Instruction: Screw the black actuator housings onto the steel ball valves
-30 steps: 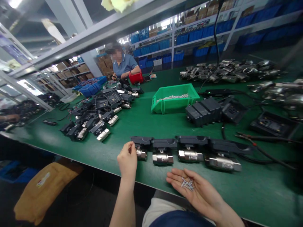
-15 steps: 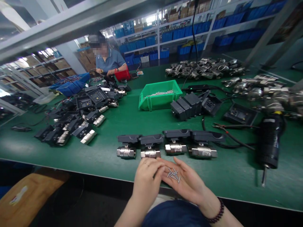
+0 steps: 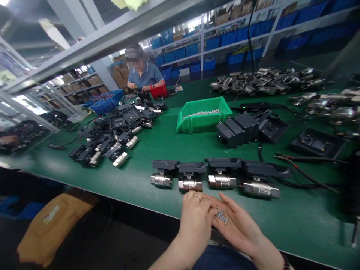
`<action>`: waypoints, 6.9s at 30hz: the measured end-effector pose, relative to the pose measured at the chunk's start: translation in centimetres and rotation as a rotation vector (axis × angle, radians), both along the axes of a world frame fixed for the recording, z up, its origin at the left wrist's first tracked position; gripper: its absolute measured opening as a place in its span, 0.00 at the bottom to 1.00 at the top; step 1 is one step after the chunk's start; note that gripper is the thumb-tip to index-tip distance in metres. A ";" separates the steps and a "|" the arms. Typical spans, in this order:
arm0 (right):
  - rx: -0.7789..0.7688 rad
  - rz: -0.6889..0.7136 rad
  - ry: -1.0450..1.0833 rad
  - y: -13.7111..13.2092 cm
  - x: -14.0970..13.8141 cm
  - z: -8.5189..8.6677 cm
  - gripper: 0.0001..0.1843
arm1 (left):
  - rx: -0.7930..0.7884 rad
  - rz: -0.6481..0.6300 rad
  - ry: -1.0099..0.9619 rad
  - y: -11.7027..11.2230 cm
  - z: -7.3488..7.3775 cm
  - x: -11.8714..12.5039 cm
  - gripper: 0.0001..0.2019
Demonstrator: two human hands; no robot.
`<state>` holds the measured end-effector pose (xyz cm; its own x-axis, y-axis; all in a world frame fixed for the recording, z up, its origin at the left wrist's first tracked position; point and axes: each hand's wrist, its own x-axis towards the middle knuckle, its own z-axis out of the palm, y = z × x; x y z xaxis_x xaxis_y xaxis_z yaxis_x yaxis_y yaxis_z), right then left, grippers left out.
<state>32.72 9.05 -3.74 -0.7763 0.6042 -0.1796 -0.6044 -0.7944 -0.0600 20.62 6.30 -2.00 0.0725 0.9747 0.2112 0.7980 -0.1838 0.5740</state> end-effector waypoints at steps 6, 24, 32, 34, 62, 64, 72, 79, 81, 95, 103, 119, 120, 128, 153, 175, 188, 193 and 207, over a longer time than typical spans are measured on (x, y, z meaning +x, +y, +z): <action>-0.064 0.081 -0.045 0.1 0.6 -0.3 0.28 | 0.359 0.328 -0.006 1.0 0.4 -4.9 0.10; -0.110 0.079 -0.047 0.1 0.6 -0.7 0.29 | 0.569 0.502 0.259 4.1 -1.5 -9.8 0.13; -0.079 0.088 -0.057 0.0 0.7 -0.7 0.28 | 0.570 0.508 0.308 4.5 -1.3 -9.7 0.12; -0.072 0.085 -0.060 0.1 0.7 -0.7 0.28 | 0.587 0.528 0.307 4.6 -1.4 -9.9 0.12; 0.073 0.012 0.030 -0.1 0.5 -1.0 0.22 | 0.087 -0.135 -0.031 0.5 1.3 -2.2 0.05; 0.053 0.034 0.044 0.0 0.6 -1.0 0.24 | 0.284 0.102 -0.054 1.1 1.3 -3.2 0.06; 0.020 0.045 0.027 0.1 0.6 -1.2 0.28 | 0.569 0.418 0.119 4.0 -1.4 -5.7 0.11; 0.012 0.038 0.008 -0.1 0.7 -1.2 0.28 | 0.653 0.381 0.247 4.1 -2.0 -5.3 0.06; 0.004 0.034 0.008 -0.1 0.7 -1.3 0.28 | 0.672 0.351 0.286 4.1 -1.9 -5.3 0.04; 0.002 -0.019 0.024 0.0 0.4 -1.0 0.25 | 0.410 0.011 0.114 0.8 1.0 -2.3 0.06; -0.040 -0.042 -0.071 -0.1 0.4 -0.8 0.22 | 0.040 -0.223 0.196 0.2 0.9 0.1 0.07; -0.014 -0.006 -0.052 0.0 0.5 -0.6 0.28 | 0.625 0.219 0.228 4.2 -0.4 -2.8 0.08; -0.026 -0.006 -0.053 0.0 0.5 -0.6 0.28 | 0.625 0.221 0.239 4.4 -0.5 -2.8 0.07; -0.050 -0.019 -0.058 0.0 0.4 -0.6 0.29 | 0.583 0.199 0.261 4.9 -0.4 -2.7 0.07; -0.040 -0.113 -0.073 0.0 0.7 -1.2 0.23 | 0.145 -0.172 0.111 0.5 0.5 0.7 0.03; 0.058 -0.222 -0.020 -0.3 3.5 -1.2 0.23 | 0.349 -0.050 -0.001 2.6 1.7 2.0 0.09; 0.052 -0.215 0.057 -0.1 5.1 -1.1 0.27 | 0.657 0.188 0.241 5.9 1.0 1.6 0.08; 0.043 -0.209 0.053 -0.2 5.2 -1.1 0.27 | 0.606 0.260 0.271 7.0 0.1 1.9 0.08; 0.058 -0.205 0.058 -0.1 5.2 -0.8 0.25 | 0.526 0.276 0.339 7.7 0.1 2.6 0.03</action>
